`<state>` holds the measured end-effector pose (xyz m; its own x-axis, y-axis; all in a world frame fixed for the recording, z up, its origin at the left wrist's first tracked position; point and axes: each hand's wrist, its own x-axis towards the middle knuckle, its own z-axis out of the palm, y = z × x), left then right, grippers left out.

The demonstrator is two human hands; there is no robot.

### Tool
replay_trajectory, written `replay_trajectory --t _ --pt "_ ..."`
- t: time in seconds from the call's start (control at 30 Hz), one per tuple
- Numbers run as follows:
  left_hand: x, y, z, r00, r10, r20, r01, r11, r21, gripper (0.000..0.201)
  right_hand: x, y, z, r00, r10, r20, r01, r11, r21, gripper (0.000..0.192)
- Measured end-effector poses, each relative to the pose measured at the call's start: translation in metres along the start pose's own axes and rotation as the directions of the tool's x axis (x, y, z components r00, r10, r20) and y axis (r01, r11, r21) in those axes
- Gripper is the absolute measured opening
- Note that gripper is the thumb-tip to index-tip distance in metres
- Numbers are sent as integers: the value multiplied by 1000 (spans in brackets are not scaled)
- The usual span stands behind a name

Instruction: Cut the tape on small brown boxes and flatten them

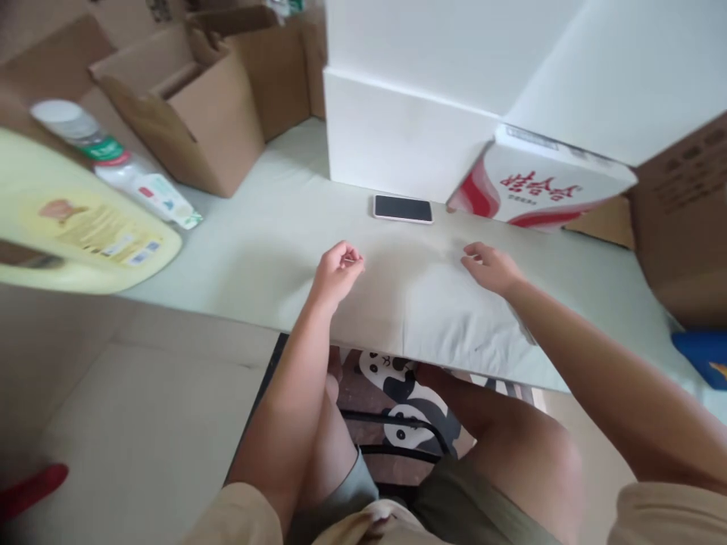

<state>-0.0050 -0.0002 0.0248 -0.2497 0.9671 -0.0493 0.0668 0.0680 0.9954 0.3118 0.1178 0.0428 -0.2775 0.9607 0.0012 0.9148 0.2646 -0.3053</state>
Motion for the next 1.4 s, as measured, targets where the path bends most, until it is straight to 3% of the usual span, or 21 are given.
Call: replay_trajectory --t 0.1,0.2,0.37,0.47,0.53,0.7,0.8,0.93,1.03,1.1,1.17,1.23,1.27,1.33,1.4 --pt "0 -1 -14 1000 0 -13 0 1000 -8 10 27 -65 19 995 -27 93 28 1000 -8 30" --pt "1 -1 -24 999 -28 -15 28 1000 -15 11 43 -127 42 974 -190 124 180 980 86 30" --pt "2 5 -35 993 -59 -99 42 985 -165 15 66 -223 66 872 -476 118 447 870 209 31" --pt "0 9 -39 972 -156 -175 102 954 -282 16 89 -287 63 821 -562 98 534 817 217 36" --pt "-1 12 -42 949 -236 -210 164 936 -312 14 103 -333 56 815 -572 87 554 815 173 41" --pt "1 14 -47 944 -260 -203 198 939 -282 7 133 -428 40 763 -640 90 631 768 113 77" --pt "5 11 -47 950 -260 -174 209 940 -268 6 146 -453 34 809 -580 101 584 811 -21 76" --pt "8 9 -51 942 -273 -196 225 945 -237 7 155 -442 33 874 -463 146 480 870 -115 45" --pt "6 10 -54 911 -215 -352 152 969 -197 9 151 -411 32 895 -436 99 446 887 -124 28" --pt "3 10 -54 818 -139 -558 70 987 -143 11 141 -382 28 898 -439 45 441 890 -117 24" --pt "-1 9 -53 654 -39 -755 -21 997 -69 13 124 -350 17 892 -452 6 450 887 -108 22" --pt "-4 6 -52 519 44 -854 -117 993 -20 17 97 -311 1 883 -469 -6 467 880 -84 20" --pt "-5 4 -53 490 67 -869 -163 987 -16 20 80 -290 -8 874 -486 -15 485 873 -56 19" --pt "-7 -1 -54 503 98 -859 -235 972 -26 24 41 -244 -24 852 -515 -97 519 855 21 22" --pt "-6 -4 -54 561 149 -815 -291 956 -26 28 -1 -196 -31 839 -481 -255 519 848 106 28"
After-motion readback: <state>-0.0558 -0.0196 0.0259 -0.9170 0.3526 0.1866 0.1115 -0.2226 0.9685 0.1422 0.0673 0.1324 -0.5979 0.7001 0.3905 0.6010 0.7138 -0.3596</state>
